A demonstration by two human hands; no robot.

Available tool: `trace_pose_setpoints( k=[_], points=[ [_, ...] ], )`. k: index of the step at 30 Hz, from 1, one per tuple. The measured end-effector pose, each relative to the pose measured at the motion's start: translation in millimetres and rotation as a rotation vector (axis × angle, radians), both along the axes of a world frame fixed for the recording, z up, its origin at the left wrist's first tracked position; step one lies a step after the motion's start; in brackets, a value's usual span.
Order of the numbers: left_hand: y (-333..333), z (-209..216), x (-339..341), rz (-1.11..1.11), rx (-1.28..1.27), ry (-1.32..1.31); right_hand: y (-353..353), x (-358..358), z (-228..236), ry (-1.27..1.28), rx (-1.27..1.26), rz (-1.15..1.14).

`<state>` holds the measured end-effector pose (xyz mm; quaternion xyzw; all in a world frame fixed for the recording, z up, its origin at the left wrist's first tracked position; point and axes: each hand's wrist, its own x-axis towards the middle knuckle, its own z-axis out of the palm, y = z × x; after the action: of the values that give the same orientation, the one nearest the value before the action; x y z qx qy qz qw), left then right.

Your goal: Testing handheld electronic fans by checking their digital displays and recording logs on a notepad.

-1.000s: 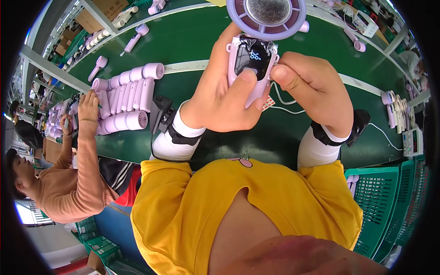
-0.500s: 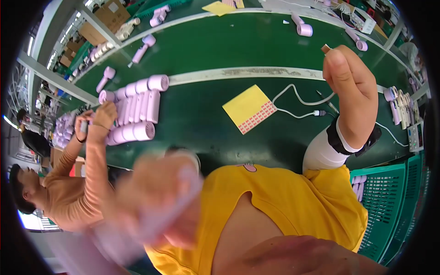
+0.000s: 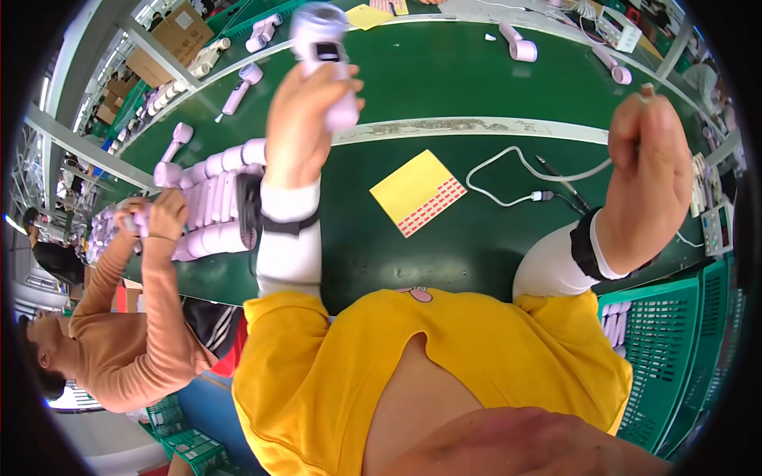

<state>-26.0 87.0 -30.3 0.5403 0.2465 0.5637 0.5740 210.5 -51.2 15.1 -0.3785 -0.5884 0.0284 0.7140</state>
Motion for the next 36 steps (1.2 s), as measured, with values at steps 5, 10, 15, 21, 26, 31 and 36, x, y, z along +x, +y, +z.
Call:
trace_pose_setpoints(
  k=[5,10,15,21,26,31,36],
  points=[
    [154,-99,51,0.32,0.189,0.856,-1,8,-1,-0.003,0.015,0.036],
    [236,-147,61,0.441,0.37,1.191,5,1,0,0.114,-0.009,0.049],
    [225,-142,56,0.244,0.294,1.275,17,4,-6,0.113,-0.057,0.137],
    [236,-92,-65,0.296,0.457,1.611,34,-16,-8,0.095,-0.118,0.021],
    [261,-92,-179,0.39,0.314,2.077,34,-6,-9,0.154,-0.189,-0.008],
    [308,-99,-205,0.429,0.022,2.059,45,-14,-18,0.05,0.045,-0.614],
    [374,-143,-186,0.966,-0.171,1.864,44,-13,-14,0.185,-0.104,-0.399]
  ],
)
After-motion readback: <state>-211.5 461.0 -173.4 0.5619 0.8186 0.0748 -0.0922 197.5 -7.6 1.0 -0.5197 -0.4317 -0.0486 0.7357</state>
